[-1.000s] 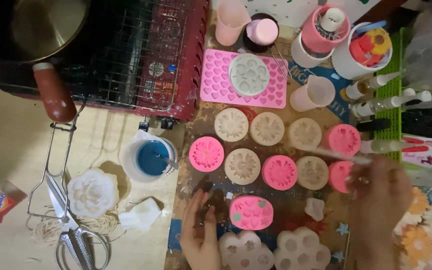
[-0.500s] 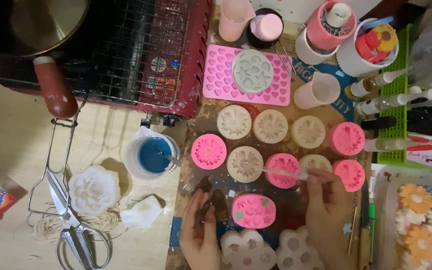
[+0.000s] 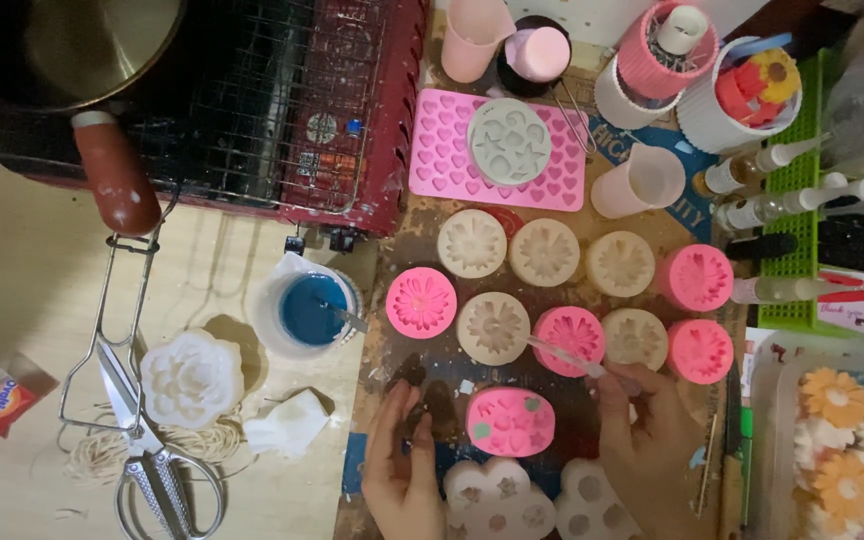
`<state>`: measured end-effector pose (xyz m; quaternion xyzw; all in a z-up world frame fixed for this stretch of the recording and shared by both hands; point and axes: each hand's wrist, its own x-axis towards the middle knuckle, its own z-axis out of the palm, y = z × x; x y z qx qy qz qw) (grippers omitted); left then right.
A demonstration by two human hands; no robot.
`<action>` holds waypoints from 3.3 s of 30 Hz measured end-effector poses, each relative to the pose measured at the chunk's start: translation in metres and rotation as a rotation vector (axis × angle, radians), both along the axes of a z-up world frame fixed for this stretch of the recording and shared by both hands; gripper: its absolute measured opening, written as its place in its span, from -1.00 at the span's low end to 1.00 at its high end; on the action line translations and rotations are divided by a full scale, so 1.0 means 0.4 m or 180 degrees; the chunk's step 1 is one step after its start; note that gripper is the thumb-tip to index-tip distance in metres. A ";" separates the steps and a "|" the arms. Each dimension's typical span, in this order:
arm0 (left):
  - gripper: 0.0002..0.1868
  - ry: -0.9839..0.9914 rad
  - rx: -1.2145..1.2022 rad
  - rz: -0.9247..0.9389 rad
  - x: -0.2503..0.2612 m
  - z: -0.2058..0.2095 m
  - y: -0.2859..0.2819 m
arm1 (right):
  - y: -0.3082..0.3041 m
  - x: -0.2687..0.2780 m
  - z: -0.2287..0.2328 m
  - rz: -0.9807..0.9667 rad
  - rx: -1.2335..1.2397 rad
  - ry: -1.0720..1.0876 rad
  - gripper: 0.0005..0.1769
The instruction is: Preparing liquid wax by adding dye and fragrance, then carefully pouring it into floral-shaped silicone molds using a pipette.
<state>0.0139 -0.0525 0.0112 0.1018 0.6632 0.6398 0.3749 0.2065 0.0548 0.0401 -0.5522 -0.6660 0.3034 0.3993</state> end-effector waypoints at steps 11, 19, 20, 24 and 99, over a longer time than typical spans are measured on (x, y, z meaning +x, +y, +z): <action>-0.51 0.0003 -0.0136 -0.0025 -0.005 0.025 0.013 | -0.003 -0.001 0.007 0.0009 0.0033 -0.0440 -0.85; -0.51 0.0090 0.0001 -0.0099 -0.006 0.023 0.007 | -0.009 -0.012 0.023 0.0060 0.0156 -0.0299 -0.88; -0.51 0.0074 -0.0037 -0.0104 -0.005 0.022 0.007 | -0.009 -0.014 0.029 -0.0019 0.0037 -0.0429 -0.86; -0.52 0.0072 -0.0014 -0.0112 -0.003 0.018 0.005 | -0.005 -0.016 0.033 0.0032 0.0287 -0.0581 -0.83; -0.42 0.0156 0.0086 -0.0680 0.036 -0.144 -0.082 | 0.291 0.190 0.174 -0.0753 0.0297 0.1049 -0.85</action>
